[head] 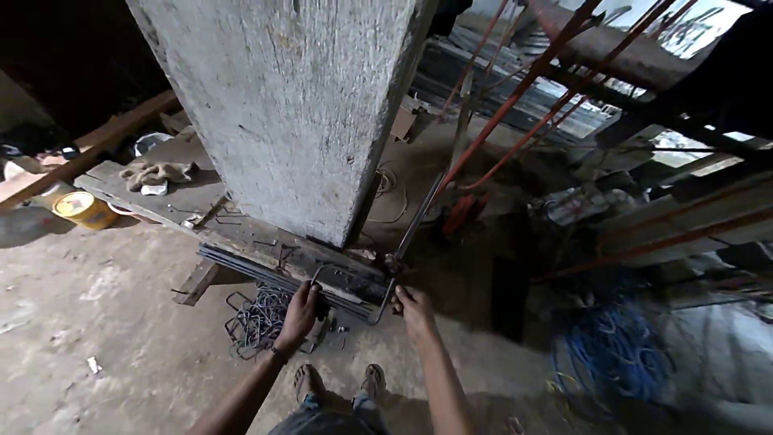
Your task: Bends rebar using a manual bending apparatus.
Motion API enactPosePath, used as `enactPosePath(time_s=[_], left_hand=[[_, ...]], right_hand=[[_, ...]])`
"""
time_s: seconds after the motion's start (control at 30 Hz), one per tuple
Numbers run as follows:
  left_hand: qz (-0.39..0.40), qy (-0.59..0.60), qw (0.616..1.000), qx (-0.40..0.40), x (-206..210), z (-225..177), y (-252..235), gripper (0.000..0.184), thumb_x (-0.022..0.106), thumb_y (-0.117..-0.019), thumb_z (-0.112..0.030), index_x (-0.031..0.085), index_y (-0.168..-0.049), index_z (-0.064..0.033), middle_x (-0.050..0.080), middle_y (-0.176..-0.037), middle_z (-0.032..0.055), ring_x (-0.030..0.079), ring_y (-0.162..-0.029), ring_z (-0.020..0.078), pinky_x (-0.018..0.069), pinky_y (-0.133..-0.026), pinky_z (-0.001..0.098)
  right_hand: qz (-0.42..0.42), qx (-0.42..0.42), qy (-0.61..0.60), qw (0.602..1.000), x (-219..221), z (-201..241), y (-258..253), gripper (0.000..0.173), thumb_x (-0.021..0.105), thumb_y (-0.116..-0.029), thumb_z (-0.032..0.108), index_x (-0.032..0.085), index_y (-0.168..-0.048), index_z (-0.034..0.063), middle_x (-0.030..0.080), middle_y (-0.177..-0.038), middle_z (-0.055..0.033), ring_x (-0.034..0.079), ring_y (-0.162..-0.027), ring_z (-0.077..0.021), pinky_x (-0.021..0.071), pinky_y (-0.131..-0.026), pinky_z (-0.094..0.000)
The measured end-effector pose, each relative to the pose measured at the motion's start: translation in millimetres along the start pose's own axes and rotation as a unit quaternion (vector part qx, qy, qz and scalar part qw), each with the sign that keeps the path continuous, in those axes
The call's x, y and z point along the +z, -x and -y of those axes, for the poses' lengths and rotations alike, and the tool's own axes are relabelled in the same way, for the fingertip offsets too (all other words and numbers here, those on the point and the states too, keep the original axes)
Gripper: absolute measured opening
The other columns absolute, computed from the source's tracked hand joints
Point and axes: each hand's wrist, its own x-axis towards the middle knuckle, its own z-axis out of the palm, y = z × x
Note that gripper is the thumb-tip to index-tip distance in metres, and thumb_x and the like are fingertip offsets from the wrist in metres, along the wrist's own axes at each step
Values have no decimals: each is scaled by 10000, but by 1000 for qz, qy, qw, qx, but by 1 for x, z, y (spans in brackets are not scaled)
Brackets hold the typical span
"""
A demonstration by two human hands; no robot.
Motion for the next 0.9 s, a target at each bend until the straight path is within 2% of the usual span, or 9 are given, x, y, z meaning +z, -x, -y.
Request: enactPosePath(time_s=[0.13, 0.37, 0.43, 0.5, 0.6, 0.67, 0.77, 0.83, 0.9], left_hand=[[-17, -25, 999, -39, 6, 18, -29, 385, 324, -1139, -244, 538, -1290, 37, 673, -810, 92, 658, -624, 161, 587, -613, 335], [-40, -115, 987, -101, 21, 29, -53, 440, 355, -1132, -331, 633, -1182, 7, 695, -791, 96, 681, -635, 184, 598, -632, 378], [-40, -286, 949, -127, 20, 15, -52, 516, 358, -1119, -408, 676, -1129, -2, 707, -894, 153, 707, -777, 270, 591, -737, 473], [-8, -491, 857, -156, 22, -16, -34, 667, 288, -1091, -540, 689, -1146, -9, 706, -1108, 238, 693, -1062, 405, 537, -882, 615], [-37, -568, 822, 18, 50, -23, 3, 459, 426, -1074, -425, 710, -1100, -66, 729, -1038, 187, 715, -988, 390, 561, -817, 582], [4, -539, 826, 166, 79, 1, 17, 350, 516, -1040, -313, 715, -1152, -47, 702, -1147, 195, 679, -1090, 384, 536, -945, 562], [47, -545, 807, 222, 121, 32, 18, 389, 486, -1072, -348, 691, -1196, -41, 731, -1119, 143, 698, -1107, 311, 442, -1121, 515], [38, -534, 818, 211, 136, 45, 16, 371, 485, -1076, -312, 688, -1168, -15, 753, -1003, 129, 729, -1016, 292, 462, -1102, 485], [-2, -523, 823, 220, 144, 51, 14, 325, 490, -1070, -270, 701, -1086, -24, 745, -895, 118, 739, -916, 289, 514, -1026, 490]], right_hand=[[-14, -14, 37, 999, 9, -20, -22, 253, 533, -1084, 159, 664, -1077, -57, 665, -789, -81, 648, -633, -125, 598, -646, -294], [-4, -24, 136, 990, -7, -37, -41, 265, 539, -1084, 178, 695, -1090, -37, 694, -808, -72, 665, -648, -112, 602, -676, -290], [19, -23, 151, 988, -11, -37, -44, 263, 536, -1084, 173, 691, -1110, -37, 689, -814, -75, 663, -655, -117, 600, -678, -291], [37, -7, 161, 986, -14, -37, -46, 268, 533, -1087, 186, 688, -1130, -28, 684, -825, -76, 655, -663, -121, 591, -683, -296], [64, -5, 184, 981, -22, -37, -52, 290, 537, -1086, 223, 699, -1138, -12, 709, -886, -97, 689, -720, -149, 615, -736, -338], [94, 3, 190, 977, -27, -35, -54, 297, 546, -1082, 229, 701, -1154, -13, 720, -939, -117, 714, -780, -173, 626, -770, -361], [171, 22, 184, 968, -35, -33, -62, 277, 542, -1083, 224, 682, -1138, -9, 710, -886, -67, 678, -699, -127, 604, -700, -309], [235, 14, 210, 949, -48, -28, -78, 291, 547, -1081, 247, 672, -1129, -12, 725, -903, -74, 692, -704, -125, 607, -690, -303], [232, -48, 285, 929, -68, -12, -107, 332, 567, -1066, 265, 668, -1167, -35, 708, -1002, -143, 695, -871, -187, 588, -822, -361]])
